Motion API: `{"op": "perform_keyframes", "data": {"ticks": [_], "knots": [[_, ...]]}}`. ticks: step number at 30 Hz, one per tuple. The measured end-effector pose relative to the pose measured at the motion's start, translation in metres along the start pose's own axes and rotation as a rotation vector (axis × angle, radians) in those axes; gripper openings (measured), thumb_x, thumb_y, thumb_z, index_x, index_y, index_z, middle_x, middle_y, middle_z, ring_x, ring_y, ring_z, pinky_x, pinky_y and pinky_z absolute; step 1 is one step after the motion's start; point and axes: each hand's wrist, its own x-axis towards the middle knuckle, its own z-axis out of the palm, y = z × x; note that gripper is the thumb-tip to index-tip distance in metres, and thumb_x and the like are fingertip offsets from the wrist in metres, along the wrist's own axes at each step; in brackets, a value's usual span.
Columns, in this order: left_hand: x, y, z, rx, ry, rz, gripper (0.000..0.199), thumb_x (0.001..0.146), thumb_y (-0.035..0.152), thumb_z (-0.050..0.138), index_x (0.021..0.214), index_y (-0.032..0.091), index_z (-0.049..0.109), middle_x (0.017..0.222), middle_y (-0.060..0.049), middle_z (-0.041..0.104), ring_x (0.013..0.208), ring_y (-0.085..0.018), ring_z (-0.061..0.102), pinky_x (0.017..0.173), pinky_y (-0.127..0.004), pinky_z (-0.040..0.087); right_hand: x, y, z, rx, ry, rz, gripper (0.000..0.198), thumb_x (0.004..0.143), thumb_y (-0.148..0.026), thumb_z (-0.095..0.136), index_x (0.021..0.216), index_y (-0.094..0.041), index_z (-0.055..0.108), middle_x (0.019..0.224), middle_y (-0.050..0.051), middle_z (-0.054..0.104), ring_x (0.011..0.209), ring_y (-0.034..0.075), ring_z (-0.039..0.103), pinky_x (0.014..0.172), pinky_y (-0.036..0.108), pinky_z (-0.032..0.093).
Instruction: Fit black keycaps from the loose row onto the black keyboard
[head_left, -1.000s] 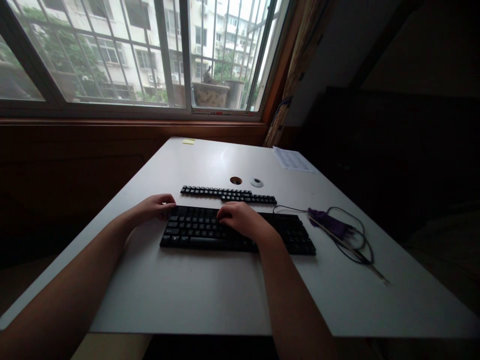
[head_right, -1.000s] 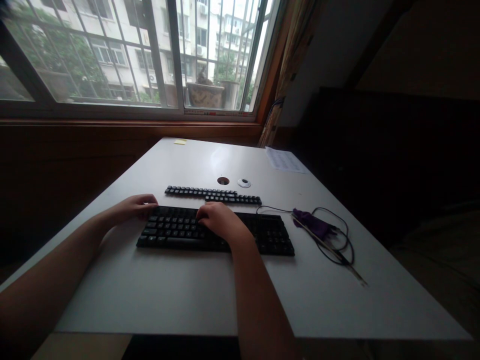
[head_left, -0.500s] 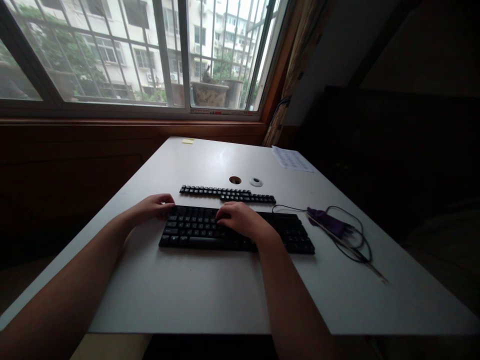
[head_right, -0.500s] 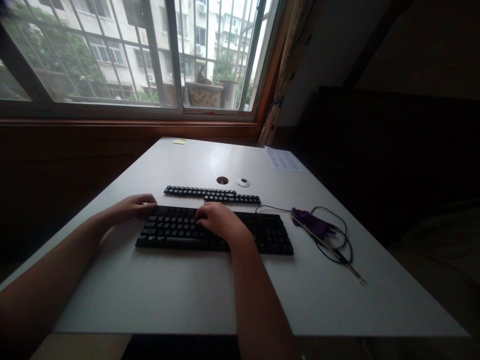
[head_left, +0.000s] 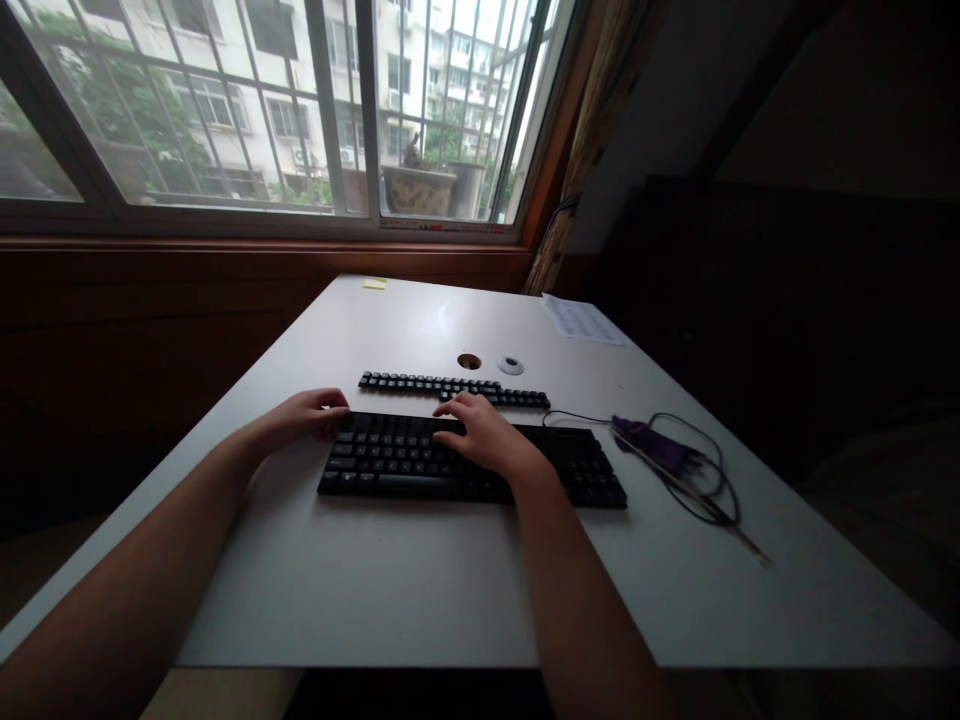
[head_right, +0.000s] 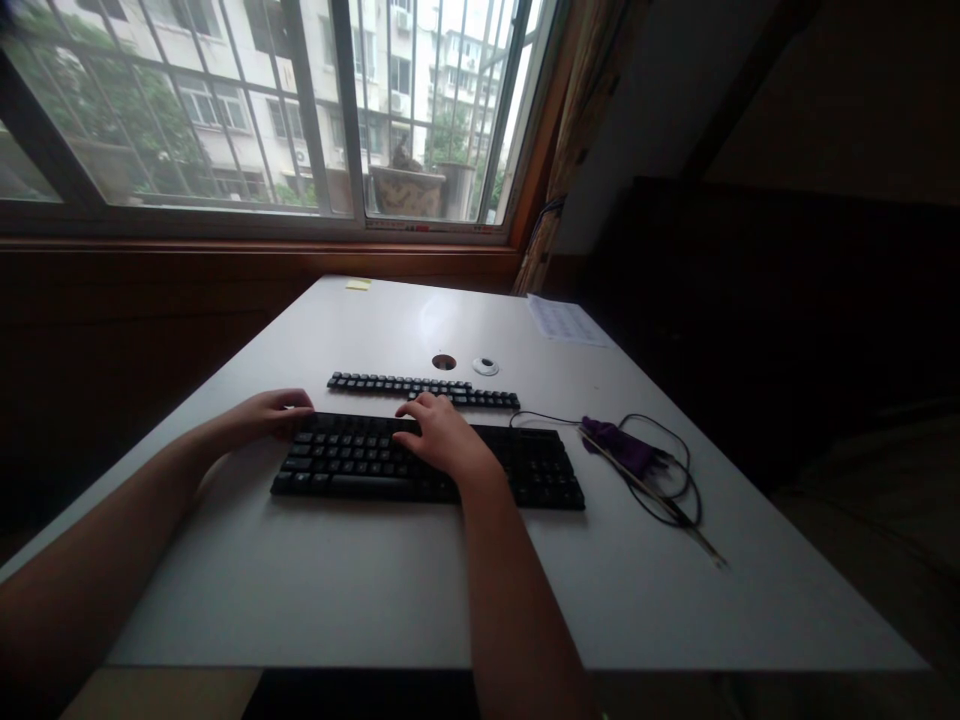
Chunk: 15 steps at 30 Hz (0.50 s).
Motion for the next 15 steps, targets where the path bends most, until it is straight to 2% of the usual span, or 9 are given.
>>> {"op": "perform_keyframes", "data": {"ticks": [5,15], "knots": [[0.001,-0.002,-0.001,-0.003,0.004,-0.007,0.037,0.082,0.056,0.071,0.092,0.021,0.067,0.067,-0.001,0.065,0.062,-0.019,0.062,0.058,-0.030,0.047,0.001,0.004,0.003,0.009,-0.036,0.032,0.029,0.096,-0.030,0.078,0.124,-0.026,0.072,0.128,0.011,0.068,0.127,0.030,0.056,0.116,0.048,0.044],[-0.001,-0.002,0.000,-0.021,0.011,-0.005,0.037,0.082,0.056,0.072,0.092,0.020,0.068,0.067,-0.001,0.065,0.062,-0.019,0.062,0.057,-0.029,0.047,0.007,0.021,0.018,0.065,-0.023,0.091,0.037,0.093,-0.034,0.081,0.127,-0.024,0.068,0.123,0.008,0.070,0.119,0.028,0.055,0.109,0.044,0.045]]}}
